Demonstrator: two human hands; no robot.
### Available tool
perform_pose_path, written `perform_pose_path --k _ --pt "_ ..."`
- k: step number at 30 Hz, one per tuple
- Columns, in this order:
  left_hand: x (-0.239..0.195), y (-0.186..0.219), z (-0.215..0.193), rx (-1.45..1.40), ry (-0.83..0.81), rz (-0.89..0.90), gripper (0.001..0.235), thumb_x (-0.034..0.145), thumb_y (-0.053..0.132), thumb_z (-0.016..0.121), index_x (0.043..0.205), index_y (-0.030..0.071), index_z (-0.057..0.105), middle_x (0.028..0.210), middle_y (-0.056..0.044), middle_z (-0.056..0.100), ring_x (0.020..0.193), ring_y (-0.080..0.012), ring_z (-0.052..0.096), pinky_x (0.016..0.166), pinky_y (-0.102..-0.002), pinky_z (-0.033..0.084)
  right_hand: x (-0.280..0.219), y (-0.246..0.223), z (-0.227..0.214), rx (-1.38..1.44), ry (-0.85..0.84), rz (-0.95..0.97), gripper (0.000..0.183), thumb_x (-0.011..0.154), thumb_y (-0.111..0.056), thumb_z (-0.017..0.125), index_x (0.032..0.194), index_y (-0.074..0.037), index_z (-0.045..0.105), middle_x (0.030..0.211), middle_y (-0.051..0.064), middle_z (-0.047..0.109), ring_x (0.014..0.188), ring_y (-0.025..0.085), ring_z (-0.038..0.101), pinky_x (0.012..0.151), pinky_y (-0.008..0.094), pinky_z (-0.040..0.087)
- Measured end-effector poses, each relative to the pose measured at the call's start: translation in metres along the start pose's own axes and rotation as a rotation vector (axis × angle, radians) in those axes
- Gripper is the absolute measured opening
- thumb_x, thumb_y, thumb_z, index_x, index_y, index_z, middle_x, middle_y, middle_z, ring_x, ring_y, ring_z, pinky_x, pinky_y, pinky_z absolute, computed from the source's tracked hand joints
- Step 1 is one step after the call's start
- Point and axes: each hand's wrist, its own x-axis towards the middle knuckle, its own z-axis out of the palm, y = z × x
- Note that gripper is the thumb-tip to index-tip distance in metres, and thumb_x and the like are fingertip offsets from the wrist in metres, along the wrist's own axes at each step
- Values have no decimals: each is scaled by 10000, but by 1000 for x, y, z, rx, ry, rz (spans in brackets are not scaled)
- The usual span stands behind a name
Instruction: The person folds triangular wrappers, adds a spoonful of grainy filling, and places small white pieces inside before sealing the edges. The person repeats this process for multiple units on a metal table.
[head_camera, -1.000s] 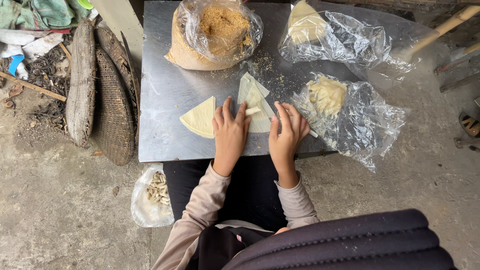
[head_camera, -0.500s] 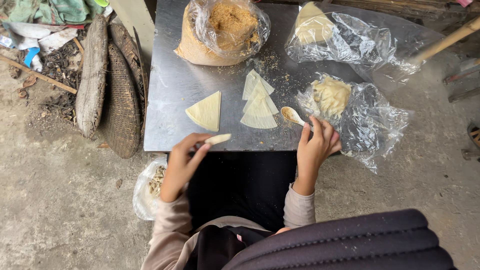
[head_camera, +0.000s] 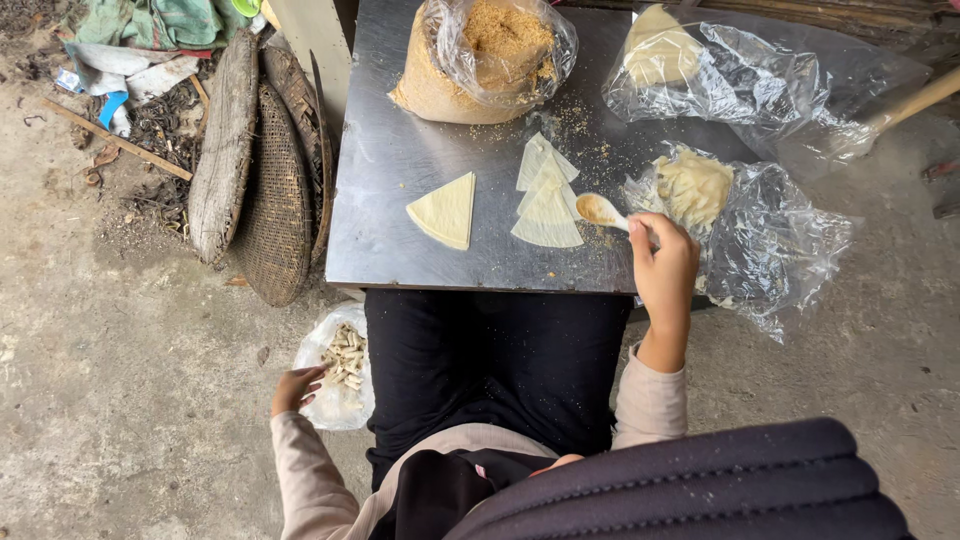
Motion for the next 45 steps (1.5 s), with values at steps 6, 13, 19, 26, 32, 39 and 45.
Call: perform_pose_path --k 6,13,19,26,32,39,45 --pt "18 34 22 -439 570 488 256 1082 172 536 1260 -2 594 1066 -89 693 799 -146 614 699 -264 527 83 -41 21 48 117 -302 77 1045 -103 683 1077 -42 719 1002 102 727 894 252 667 773 358 517" --pt "-9 116 30 -709 713 1253 206 1151 45 457 1338 -15 523 1082 -95 623 896 -135 603 763 -242 533 216 -82 117 -352 435 -737 26 960 -127 725 970 -118 747 896 18 658 907 220 552 839 396 374" --pt "-100 184 72 -468 402 1402 241 1040 -39 513 1274 -29 567 1033 -118 661 853 -159 644 756 -279 554 237 -76 171 -323 -51 -650 79 810 -46 744 828 -117 774 915 60 726 1000 269 587 907 440 379" --pt "-152 251 104 312 -155 1506 184 971 211 673 1129 135 727 985 -76 717 848 -290 695 738 -388 541 247 -63 145 -156 -209 -123 154 960 -152 649 871 -162 774 940 38 757 1047 245 643 1022 473 320" --pt "-148 278 168 430 -28 1476 229 827 226 769 1044 161 737 942 -46 686 931 -287 685 773 -416 536 227 -41 94 75 -63 -145 158 957 -210 670 947 -116 795 941 24 780 900 192 707 870 376 445" --pt "-143 272 191 337 101 1393 257 759 169 812 1000 147 725 933 -29 650 912 -269 659 768 -411 505 127 1 46 31 -202 -96 148 1002 -182 657 1008 -102 781 800 30 749 580 158 588 586 345 408" --pt "-146 275 190 242 90 1493 89 844 152 775 922 151 730 912 -18 649 869 -250 638 772 -392 495 39 9 39 -144 -114 -253 127 1017 -205 653 985 -122 744 959 -2 737 960 212 613 1021 391 322"
